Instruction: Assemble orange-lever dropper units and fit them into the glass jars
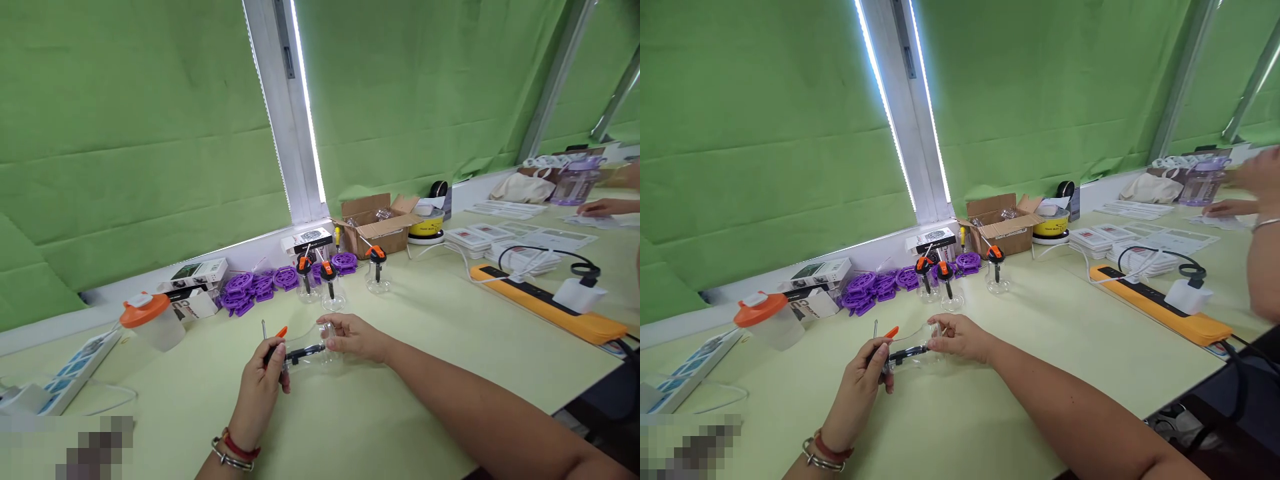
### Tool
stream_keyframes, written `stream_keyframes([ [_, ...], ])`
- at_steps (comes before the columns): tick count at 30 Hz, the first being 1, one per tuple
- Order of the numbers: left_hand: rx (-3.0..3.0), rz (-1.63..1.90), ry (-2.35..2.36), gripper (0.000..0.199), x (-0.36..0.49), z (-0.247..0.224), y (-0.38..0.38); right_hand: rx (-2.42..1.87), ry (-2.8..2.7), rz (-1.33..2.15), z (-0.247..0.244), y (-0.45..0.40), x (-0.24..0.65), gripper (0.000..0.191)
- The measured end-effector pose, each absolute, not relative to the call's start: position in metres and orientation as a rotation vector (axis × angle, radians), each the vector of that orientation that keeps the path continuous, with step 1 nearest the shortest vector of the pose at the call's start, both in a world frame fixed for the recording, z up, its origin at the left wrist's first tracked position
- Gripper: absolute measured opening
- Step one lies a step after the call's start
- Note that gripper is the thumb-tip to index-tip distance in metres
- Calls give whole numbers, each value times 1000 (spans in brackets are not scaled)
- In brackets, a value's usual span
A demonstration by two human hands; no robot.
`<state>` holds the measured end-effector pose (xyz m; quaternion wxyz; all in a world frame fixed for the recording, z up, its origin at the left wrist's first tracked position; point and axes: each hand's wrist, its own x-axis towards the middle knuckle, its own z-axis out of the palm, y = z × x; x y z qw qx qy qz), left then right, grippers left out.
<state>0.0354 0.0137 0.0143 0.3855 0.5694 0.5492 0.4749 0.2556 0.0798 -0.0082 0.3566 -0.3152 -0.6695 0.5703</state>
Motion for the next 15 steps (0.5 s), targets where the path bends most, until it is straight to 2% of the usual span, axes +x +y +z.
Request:
stream_keyframes([
  [2, 1479, 1204, 1391, 37, 37, 14, 12, -865, -1688, 1533, -11, 81, 254, 57],
  [9, 1542, 1190, 1359, 37, 37, 11, 11, -1099, -1566, 1791, -12, 82, 251, 76],
  [15, 1475, 1237, 1372, 34, 29, 7, 21, -775, -1504, 1810, -3, 77, 258, 77],
])
